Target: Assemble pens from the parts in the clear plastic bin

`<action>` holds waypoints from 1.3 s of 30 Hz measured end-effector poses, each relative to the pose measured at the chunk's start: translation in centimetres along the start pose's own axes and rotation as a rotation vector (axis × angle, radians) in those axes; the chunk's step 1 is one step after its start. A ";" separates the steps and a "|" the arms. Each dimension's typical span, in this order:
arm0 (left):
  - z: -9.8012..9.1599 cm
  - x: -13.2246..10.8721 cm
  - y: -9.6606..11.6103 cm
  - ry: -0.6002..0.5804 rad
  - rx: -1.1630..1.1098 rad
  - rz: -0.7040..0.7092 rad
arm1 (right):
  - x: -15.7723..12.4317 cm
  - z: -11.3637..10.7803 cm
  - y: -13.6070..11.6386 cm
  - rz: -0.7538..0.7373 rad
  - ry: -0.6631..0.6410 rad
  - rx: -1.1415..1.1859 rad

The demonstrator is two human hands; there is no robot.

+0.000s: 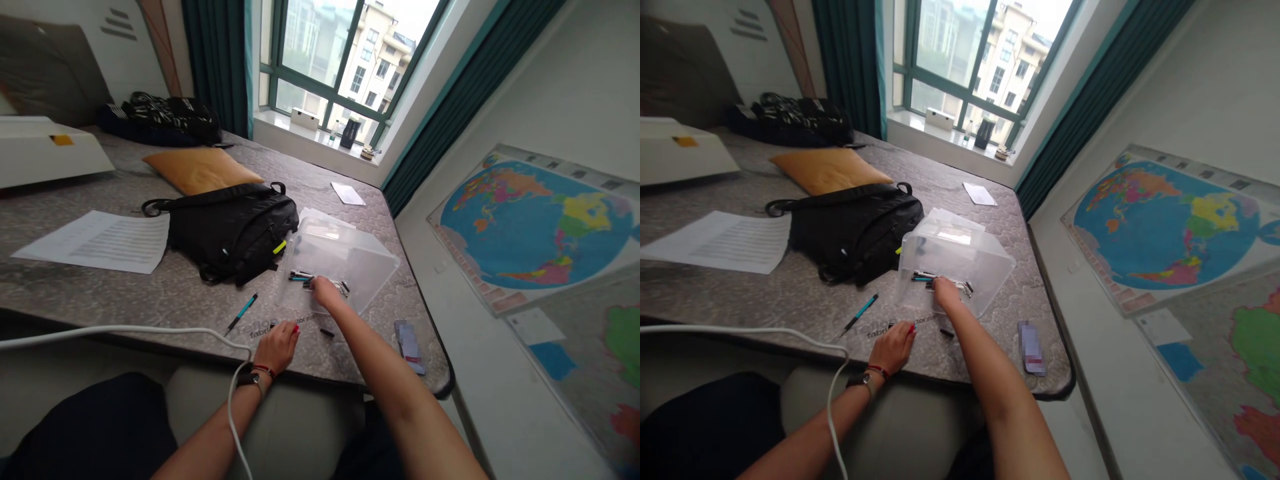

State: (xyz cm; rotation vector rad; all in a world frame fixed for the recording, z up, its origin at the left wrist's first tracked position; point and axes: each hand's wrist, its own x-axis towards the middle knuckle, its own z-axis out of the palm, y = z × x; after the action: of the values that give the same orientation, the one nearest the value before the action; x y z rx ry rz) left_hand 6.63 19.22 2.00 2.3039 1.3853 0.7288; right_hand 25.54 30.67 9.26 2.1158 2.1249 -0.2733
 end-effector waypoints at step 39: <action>-1.3 -0.1 0.6 0.033 -0.046 -0.035 | -12.2 -1.8 -5.4 -0.130 0.340 1.371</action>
State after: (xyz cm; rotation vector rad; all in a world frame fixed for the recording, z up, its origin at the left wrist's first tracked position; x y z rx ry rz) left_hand 6.24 18.84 3.37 2.2363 1.4045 0.7833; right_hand 20.27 19.11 13.86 2.6605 2.5842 -1.9828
